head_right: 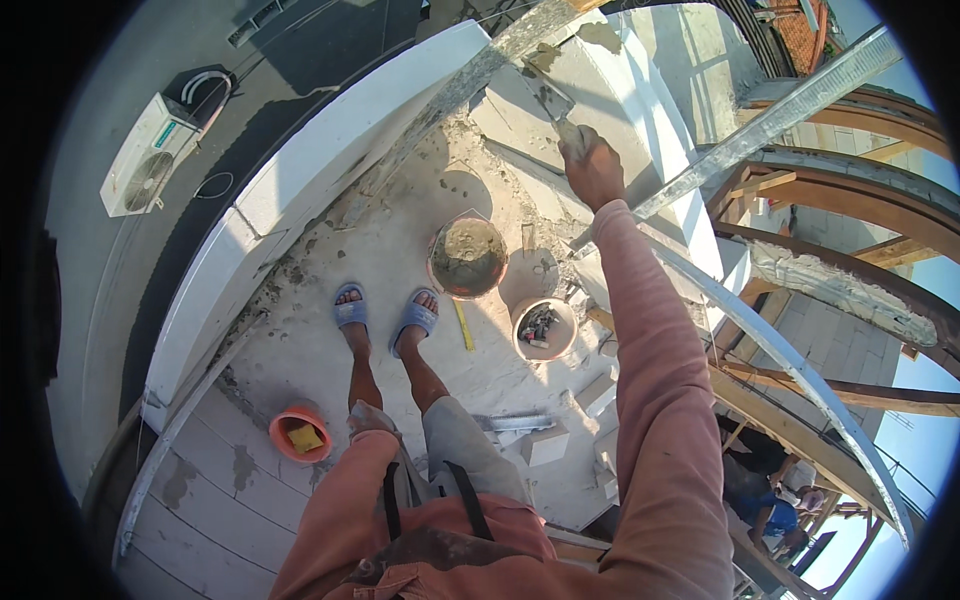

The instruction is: The person measures a white masonry block with a tape measure, marks it, and then cuts the block using a hand saw.

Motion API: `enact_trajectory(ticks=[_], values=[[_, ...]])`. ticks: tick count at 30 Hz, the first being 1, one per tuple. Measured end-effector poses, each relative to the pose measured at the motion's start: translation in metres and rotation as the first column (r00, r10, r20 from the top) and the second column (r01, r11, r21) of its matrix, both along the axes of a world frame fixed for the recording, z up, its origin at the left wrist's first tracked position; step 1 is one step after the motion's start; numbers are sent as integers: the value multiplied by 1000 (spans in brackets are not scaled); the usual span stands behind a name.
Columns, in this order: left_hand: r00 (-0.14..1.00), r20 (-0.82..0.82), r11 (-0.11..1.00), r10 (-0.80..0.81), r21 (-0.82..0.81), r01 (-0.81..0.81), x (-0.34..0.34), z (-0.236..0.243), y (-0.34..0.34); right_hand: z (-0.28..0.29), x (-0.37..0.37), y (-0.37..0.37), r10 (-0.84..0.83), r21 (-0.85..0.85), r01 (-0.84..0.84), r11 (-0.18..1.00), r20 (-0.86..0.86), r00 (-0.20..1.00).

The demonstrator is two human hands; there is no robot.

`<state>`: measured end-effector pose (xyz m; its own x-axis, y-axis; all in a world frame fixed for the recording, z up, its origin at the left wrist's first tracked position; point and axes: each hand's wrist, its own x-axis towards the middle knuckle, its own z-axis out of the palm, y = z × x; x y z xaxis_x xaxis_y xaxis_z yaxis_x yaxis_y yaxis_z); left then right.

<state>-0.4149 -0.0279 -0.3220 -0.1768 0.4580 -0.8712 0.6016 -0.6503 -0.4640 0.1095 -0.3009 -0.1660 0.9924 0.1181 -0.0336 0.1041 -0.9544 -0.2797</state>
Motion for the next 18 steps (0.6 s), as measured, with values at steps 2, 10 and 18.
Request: enact_trajectory(ticks=[2, 10, 18], values=[[1000, 17, 1000, 9, -15, -8, 1, 2, 1, -13, -3, 3, -37, 34, 35, 999, 46, 998], [999, 46, 998, 16, -63, -13, 29, 37, 3, 16, -23, -14, -98, 266, 63, 962, 119, 988], [999, -19, 998, -27, -64, 26, 43, 47, 2, 54, -17, -34, -214, 650, 304, 697, -216, 953]])
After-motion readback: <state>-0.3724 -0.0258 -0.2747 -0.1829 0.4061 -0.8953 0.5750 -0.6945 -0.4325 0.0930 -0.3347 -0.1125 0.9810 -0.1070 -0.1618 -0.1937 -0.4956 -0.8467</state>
